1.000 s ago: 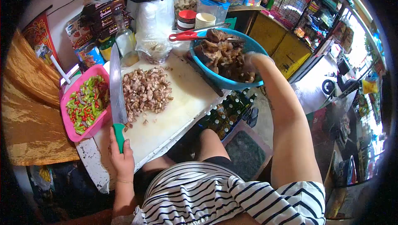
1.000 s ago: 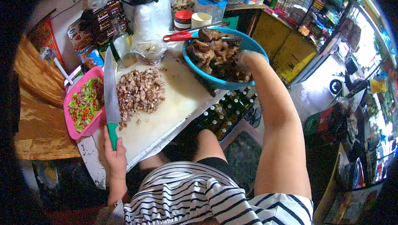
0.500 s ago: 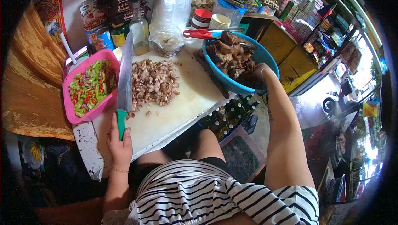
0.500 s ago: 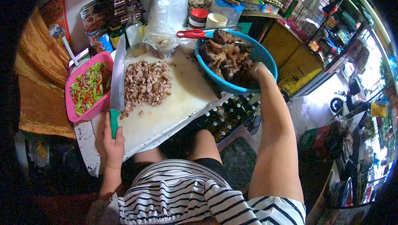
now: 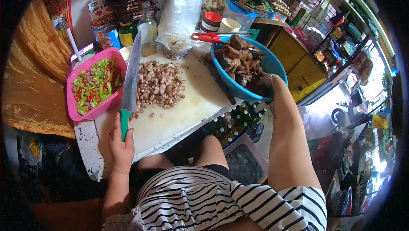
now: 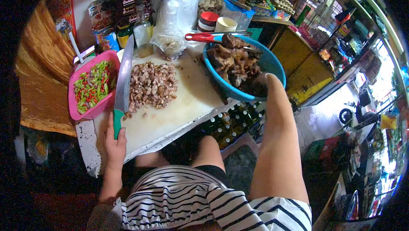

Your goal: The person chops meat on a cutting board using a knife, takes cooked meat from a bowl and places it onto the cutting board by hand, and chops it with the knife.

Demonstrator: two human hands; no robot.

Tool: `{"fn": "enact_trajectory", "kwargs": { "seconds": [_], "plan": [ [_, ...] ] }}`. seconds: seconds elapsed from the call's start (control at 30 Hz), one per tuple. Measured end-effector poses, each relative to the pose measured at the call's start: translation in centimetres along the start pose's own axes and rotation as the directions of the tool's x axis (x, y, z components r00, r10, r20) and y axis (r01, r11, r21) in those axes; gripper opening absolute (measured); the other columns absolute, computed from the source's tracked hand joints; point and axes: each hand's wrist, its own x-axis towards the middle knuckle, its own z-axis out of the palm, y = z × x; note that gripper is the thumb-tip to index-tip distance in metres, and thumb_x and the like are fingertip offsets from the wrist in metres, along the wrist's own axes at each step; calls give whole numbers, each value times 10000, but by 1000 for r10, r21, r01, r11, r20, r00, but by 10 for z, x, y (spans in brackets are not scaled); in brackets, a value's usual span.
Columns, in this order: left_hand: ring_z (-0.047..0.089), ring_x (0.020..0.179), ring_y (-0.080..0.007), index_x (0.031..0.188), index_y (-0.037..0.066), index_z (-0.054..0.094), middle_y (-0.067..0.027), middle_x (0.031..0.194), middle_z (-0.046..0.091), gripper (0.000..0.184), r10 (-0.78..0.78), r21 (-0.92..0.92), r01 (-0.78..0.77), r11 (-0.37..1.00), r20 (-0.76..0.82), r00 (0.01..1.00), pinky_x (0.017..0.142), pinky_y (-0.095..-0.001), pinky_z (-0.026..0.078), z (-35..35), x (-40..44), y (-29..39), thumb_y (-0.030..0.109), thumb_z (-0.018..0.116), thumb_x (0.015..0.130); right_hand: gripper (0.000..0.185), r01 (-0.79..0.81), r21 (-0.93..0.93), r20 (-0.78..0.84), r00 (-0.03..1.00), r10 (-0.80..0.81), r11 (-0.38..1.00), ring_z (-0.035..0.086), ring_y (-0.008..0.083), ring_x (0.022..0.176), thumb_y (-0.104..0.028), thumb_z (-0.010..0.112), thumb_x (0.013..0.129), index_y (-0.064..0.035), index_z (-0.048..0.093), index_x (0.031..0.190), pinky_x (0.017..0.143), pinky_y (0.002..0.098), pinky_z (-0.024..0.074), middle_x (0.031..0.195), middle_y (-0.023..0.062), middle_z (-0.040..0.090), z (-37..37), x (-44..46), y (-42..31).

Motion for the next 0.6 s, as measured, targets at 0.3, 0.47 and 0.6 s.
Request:
{"fn": "enact_trajectory", "kwargs": {
  "seconds": [0.3,0.47,0.6],
  "plan": [
    [635,1204,-375,1550,13,418,-251,1420,593,641,-16,-43,17,999,27,1000,1024,-427,483,-2,3,8,47,641,950,414,21,131,-172,985,1,991,707,308,1027,-224,797,761,-89,771,1152,848,473,568,1154,109,753,-31,-20,7],
    [624,1245,-366,1541,10,429,-251,1420,594,627,-19,-34,20,999,24,1000,1048,-420,473,-1,2,0,32,636,949,431,-116,-18,-23,993,116,993,681,317,1098,-255,764,798,-98,747,1199,899,481,552,1219,119,723,-15,-25,-5],
    [631,1237,-371,1536,21,441,-248,1386,620,635,-29,-4,29,1000,16,999,1048,-419,475,-3,0,6,30,650,936,445,-120,-73,48,991,123,990,659,324,1154,-281,738,827,-106,727,1237,939,487,539,1271,127,698,-4,-13,-14]
  ]
}}
